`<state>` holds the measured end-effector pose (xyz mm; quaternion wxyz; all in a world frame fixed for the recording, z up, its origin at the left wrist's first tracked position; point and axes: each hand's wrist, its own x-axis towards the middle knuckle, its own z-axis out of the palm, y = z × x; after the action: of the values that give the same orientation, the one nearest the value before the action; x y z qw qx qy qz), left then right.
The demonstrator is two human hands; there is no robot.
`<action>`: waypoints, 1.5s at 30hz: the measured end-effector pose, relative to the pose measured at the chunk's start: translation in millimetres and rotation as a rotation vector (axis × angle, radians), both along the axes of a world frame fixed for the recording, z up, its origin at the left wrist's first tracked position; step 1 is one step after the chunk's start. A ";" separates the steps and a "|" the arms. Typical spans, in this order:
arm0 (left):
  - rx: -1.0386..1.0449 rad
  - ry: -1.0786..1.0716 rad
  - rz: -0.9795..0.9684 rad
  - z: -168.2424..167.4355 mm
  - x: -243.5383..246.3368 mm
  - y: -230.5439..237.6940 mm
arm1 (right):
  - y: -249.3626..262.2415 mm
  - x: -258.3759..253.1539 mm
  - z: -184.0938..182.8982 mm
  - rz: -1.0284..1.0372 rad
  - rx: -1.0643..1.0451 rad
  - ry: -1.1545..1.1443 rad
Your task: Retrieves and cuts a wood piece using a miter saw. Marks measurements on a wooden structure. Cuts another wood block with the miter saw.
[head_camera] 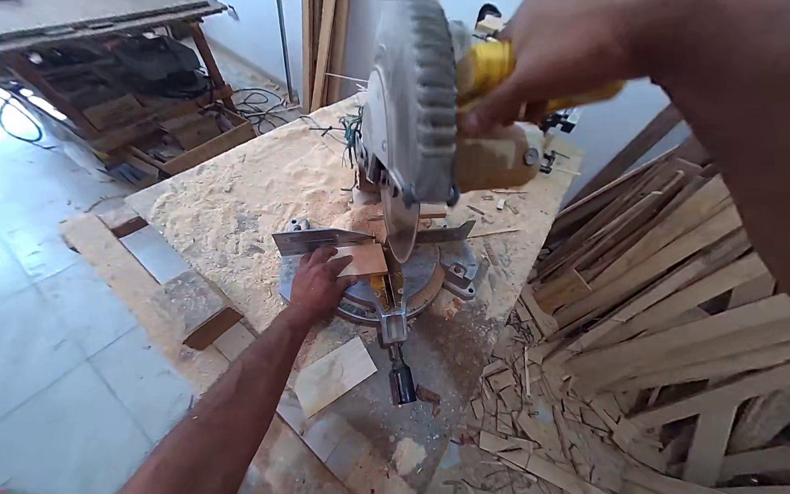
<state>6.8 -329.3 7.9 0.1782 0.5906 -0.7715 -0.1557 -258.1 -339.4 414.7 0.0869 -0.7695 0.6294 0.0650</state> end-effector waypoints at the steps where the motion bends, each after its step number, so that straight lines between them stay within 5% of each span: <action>1: 0.001 -0.015 -0.021 1.0 2.2 -1.3 | 8.6 5.0 -5.8 0.016 0.015 0.053; 6: -0.049 0.077 -0.032 -8.6 9.2 -3.5 | 61.8 3.1 -67.6 0.074 -0.148 0.262; 14: -0.038 0.089 -0.041 -11.4 11.0 -2.8 | 111.0 -9.5 -151.4 0.149 -0.431 0.230; 29: -0.038 0.126 -0.069 -13.9 11.7 -7.2 | 122.9 -16.3 -194.8 0.222 -0.675 0.166; 34: -0.026 0.105 -0.070 -14.8 10.9 -6.2 | 136.1 -17.2 -235.7 0.196 -0.680 0.140; 37: -0.044 0.088 -0.063 -15.5 11.0 -6.4 | 127.7 -20.9 -217.9 0.245 -0.581 0.148; 40: 0.011 0.016 -0.151 0.4 18.1 -10.1 | 114.7 -16.0 -153.6 0.153 -0.403 0.184; 43: 0.066 -0.247 -0.327 31.9 26.3 -18.9 | 96.4 -23.4 -102.5 0.172 -0.613 0.006; 45: 0.002 -0.429 -0.436 38.5 23.6 -15.0 | 105.5 -25.3 -103.6 0.136 -0.800 -0.123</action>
<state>30.4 -344.3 46.4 -0.0270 0.4308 -0.8999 -0.0630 -283.4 -233.9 311.1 -0.1866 -0.7849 0.5463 -0.2254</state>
